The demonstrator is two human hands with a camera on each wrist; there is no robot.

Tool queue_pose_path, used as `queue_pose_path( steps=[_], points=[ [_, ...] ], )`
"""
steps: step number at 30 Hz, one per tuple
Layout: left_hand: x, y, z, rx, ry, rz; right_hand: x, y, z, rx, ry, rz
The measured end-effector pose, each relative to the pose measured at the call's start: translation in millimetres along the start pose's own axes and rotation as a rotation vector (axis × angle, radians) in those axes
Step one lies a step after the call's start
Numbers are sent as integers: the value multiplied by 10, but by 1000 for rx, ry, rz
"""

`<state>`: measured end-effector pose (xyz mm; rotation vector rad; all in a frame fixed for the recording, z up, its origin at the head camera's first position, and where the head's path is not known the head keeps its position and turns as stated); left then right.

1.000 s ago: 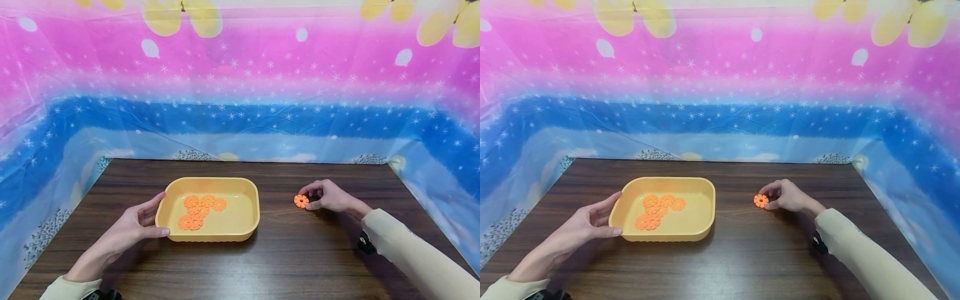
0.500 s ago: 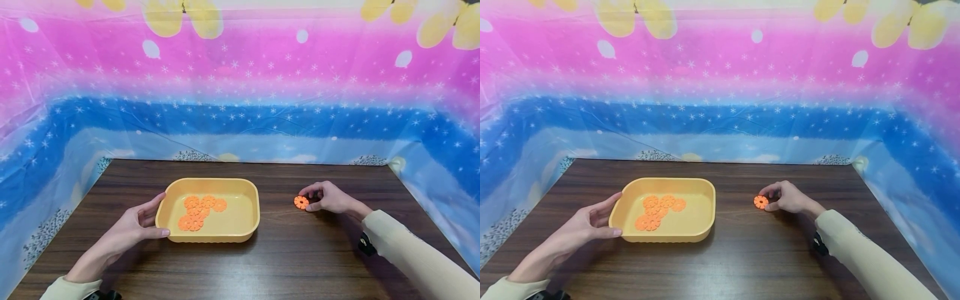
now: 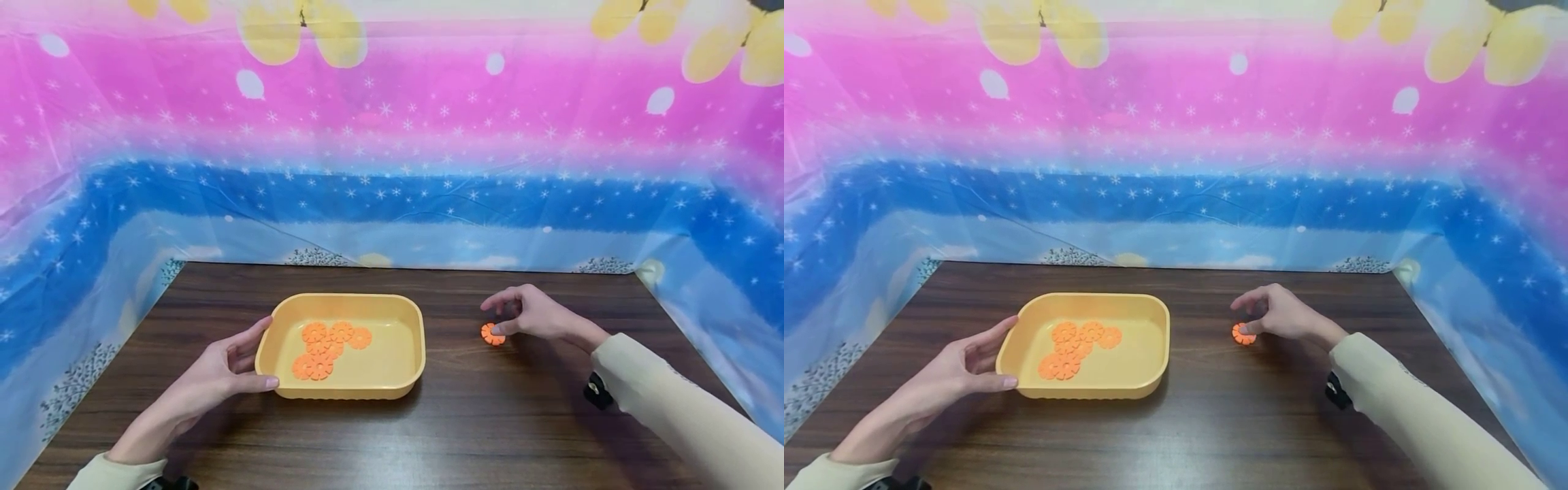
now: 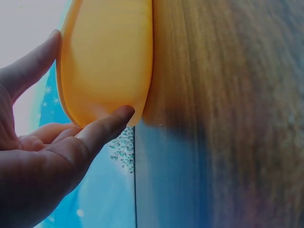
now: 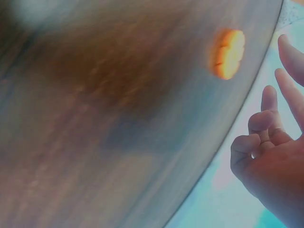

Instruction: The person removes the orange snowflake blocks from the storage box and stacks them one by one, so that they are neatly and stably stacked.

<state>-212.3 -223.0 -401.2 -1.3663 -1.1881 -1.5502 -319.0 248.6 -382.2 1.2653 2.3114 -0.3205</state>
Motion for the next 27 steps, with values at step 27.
queue_pose_path(
  steps=[27],
  points=[
    [28, -11, 17, -19, -4, 39, -785, -503, -97, -54, 101, -109]
  ],
)
Point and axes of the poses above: each hand's wrist, its own y-axis away from the middle knuckle, its own z-axis out of the palm, x = y × z, the point moved 7 cm from there along -y, towards the middle knuckle, and after that the axes turned 13 degrees about y, right-handed, at the moved point
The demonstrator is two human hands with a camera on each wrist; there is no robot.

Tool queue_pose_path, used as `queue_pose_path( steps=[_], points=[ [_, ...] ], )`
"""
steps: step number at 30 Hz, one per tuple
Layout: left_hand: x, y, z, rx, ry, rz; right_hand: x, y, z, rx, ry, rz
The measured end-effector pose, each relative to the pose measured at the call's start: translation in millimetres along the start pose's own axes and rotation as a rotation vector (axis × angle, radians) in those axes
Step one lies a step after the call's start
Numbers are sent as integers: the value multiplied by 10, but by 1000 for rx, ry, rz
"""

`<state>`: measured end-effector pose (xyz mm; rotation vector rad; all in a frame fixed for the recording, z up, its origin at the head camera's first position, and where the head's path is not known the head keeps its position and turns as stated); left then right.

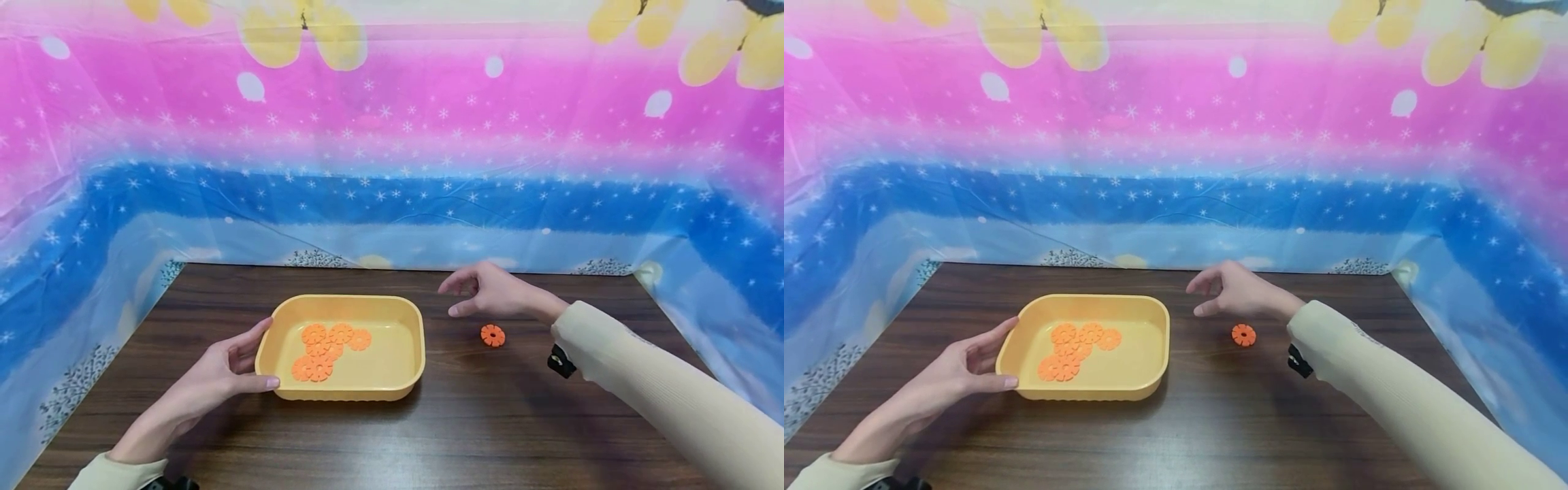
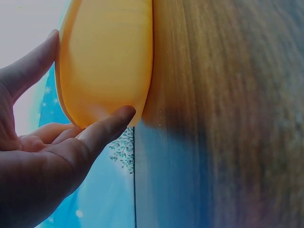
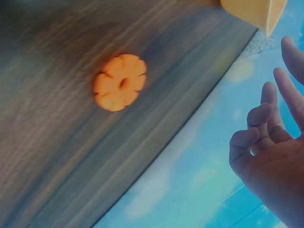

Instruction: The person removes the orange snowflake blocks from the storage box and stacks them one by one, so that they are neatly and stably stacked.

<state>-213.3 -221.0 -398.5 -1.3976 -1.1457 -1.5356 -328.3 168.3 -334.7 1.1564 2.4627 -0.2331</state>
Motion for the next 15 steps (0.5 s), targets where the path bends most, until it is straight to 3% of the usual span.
queue_pose_path(
  steps=[15],
  points=[
    [-15, -3, -12, 6, 10, -13, -600, -348, 143, -38, -49, -133]
  ],
)
Point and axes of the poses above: each hand's wrist, its own y-axis away from the middle knuckle, its own z-axis out of the palm, x = y × z, the point moved 7 cm from there along -y, towards the middle knuckle, and after that the axes turned 13 degrees about y, right-handed, at the moved point
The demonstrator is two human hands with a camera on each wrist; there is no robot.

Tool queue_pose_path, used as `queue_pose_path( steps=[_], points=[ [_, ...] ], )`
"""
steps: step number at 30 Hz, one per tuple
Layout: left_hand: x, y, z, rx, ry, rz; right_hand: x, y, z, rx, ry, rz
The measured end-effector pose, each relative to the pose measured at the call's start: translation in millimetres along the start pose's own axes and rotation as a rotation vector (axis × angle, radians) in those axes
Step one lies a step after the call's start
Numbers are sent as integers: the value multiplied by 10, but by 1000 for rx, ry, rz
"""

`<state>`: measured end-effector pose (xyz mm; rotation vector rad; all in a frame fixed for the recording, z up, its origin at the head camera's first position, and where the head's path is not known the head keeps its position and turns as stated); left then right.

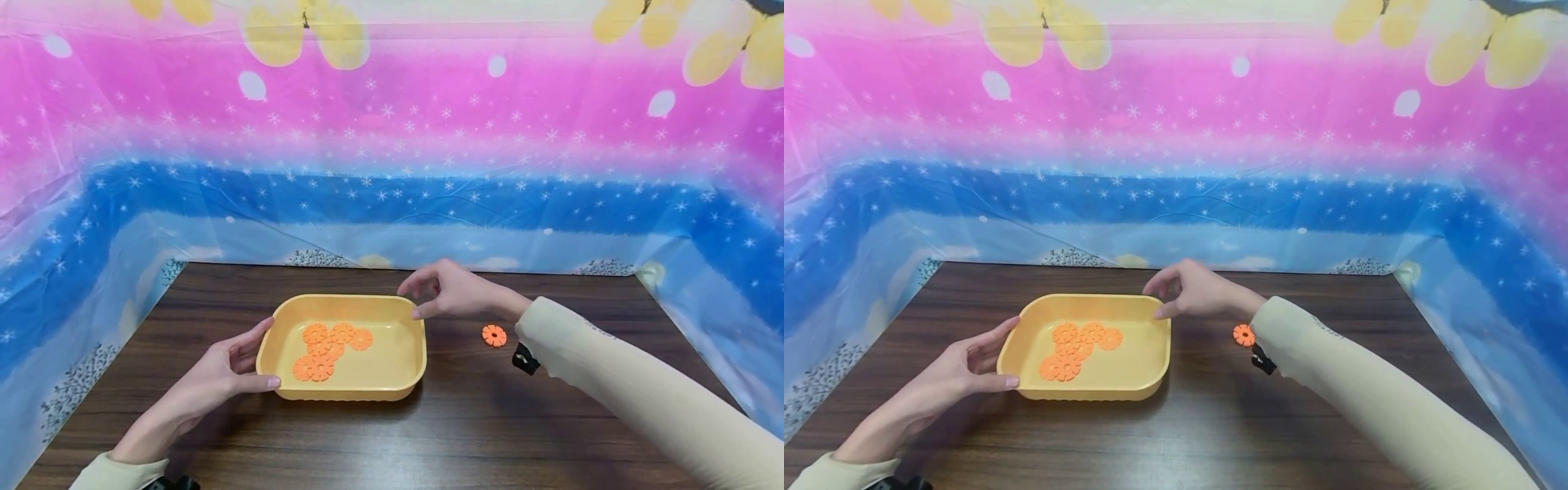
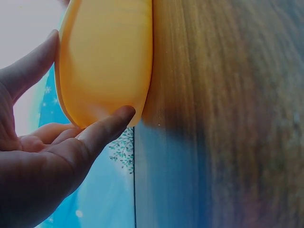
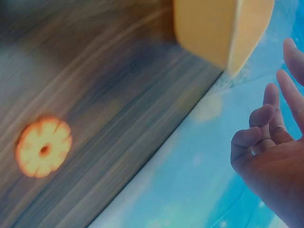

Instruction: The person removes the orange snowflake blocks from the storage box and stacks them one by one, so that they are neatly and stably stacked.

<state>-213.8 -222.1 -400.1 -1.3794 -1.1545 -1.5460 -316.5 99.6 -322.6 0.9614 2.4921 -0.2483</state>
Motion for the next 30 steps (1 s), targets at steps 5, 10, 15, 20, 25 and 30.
queue_pose_path(
  steps=[5, 10, 15, 20, 25, 30],
  points=[
    [-1, -2, -2, -1, 5, -1, -146, -130, 80, -20, -14, -31],
    [3, -2, -7, -2, 13, 5, -265, -254, 178, -31, -7, -75],
    [-2, 5, -1, 1, 16, -7, -369, -363, 317, -49, -10, -102],
    [-17, 8, -2, -2, 24, -12, -453, -457, 459, -64, -21, -118],
    [-31, 4, -14, 0, 26, -17, -511, -539, 624, -89, -32, -139],
    [-42, -2, -19, -4, 31, -26, -542, -614, 806, -118, -63, -156]
  ],
)
Point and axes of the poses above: each hand's wrist, its own y-axis away from the middle knuckle, its own z-axis out of the palm, x = y × z, the point moved 7 cm from there along -y, towards the middle knuckle, and after that the axes turned 13 degrees about y, right-handed, at the moved point
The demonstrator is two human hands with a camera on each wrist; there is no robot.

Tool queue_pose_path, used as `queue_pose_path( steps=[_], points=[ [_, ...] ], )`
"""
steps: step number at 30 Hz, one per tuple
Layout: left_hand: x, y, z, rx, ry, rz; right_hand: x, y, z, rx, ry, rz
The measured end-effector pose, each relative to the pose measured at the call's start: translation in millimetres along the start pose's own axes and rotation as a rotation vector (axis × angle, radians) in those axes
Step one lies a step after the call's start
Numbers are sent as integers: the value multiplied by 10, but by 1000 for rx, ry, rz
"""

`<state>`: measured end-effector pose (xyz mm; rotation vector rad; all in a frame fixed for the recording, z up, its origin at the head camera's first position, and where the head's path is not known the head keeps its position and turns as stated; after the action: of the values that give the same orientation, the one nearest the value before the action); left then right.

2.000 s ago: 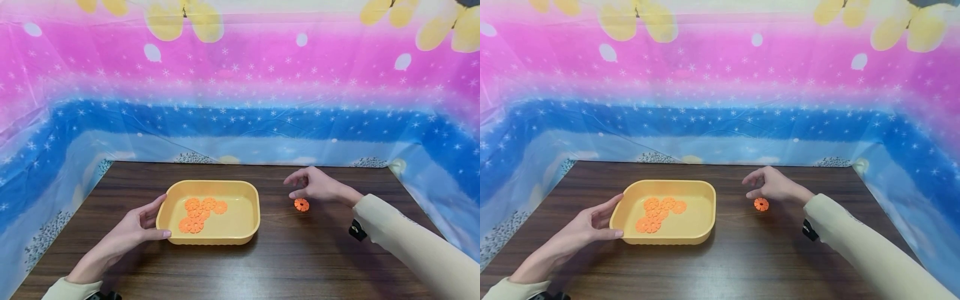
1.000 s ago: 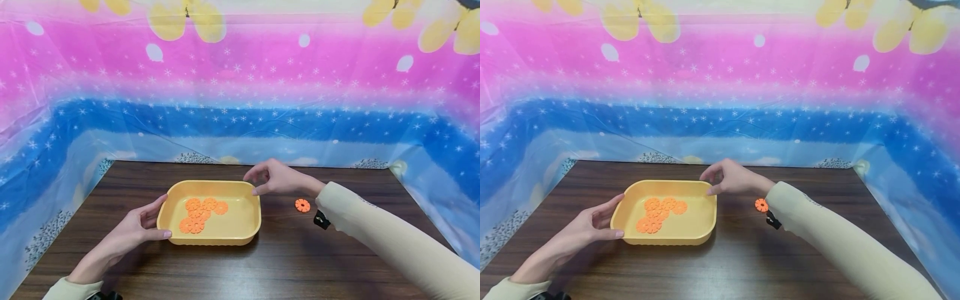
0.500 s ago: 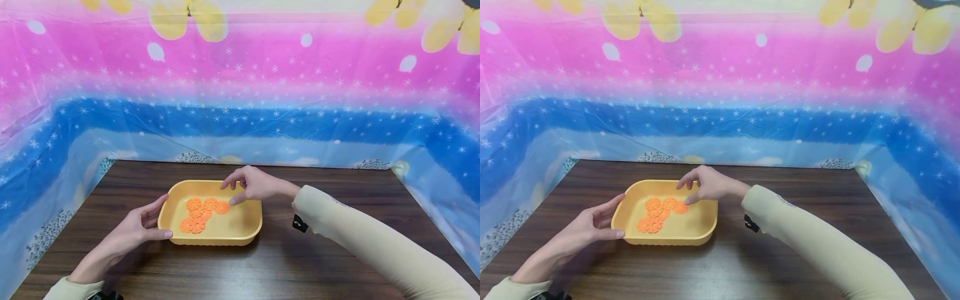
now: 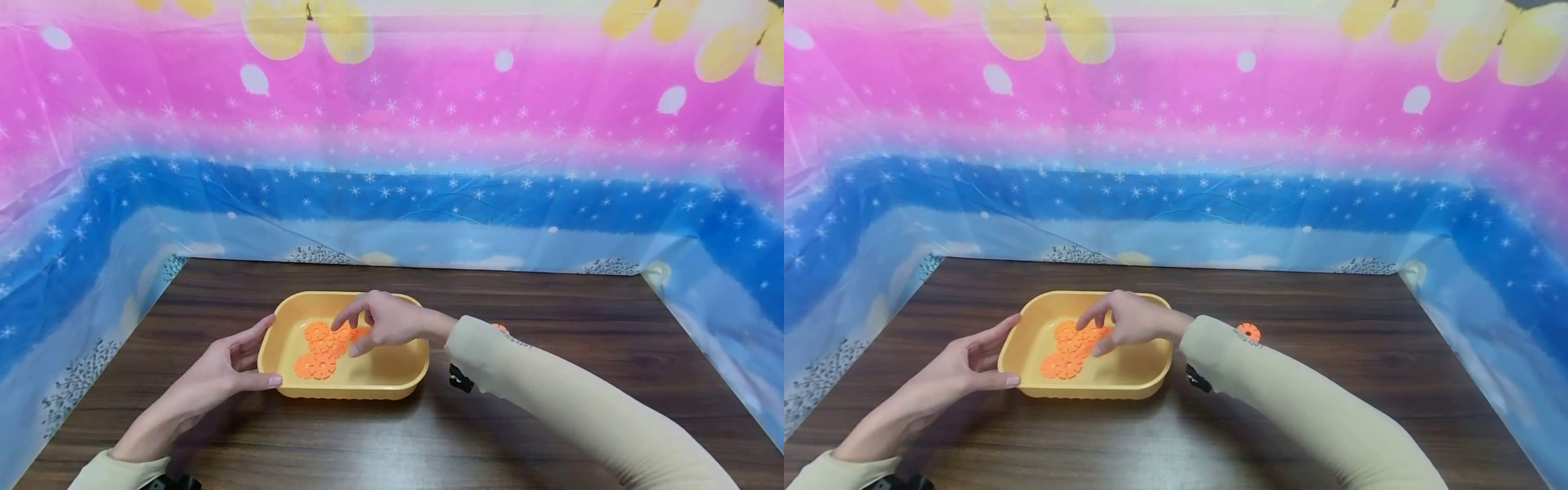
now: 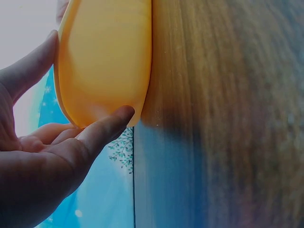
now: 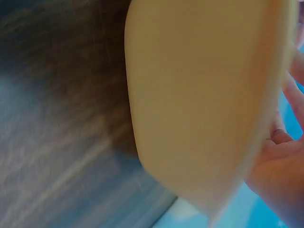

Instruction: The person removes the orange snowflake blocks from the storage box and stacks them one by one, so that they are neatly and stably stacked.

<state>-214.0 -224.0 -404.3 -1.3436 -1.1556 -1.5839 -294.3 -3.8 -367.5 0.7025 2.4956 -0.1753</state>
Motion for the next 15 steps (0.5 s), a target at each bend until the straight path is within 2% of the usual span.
queue_pose_path(
  steps=[6, 15],
  points=[
    [0, -2, 0, 1, -8, -3, 0, -104, 160, -27, 38, 18],
    [12, 6, 7, -5, 1, 7, -17, -193, 273, -41, 91, 41]
  ],
)
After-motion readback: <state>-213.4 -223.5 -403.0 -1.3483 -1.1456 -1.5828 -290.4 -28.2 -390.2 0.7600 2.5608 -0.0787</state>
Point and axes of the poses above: each hand's wrist, its own y-axis away from the middle knuckle, its own z-axis out of the palm, x = y × z, the point moved 7 cm from there along -y, towards the middle knuckle, and after that the axes turned 13 degrees about y, right-handed, at the moved point
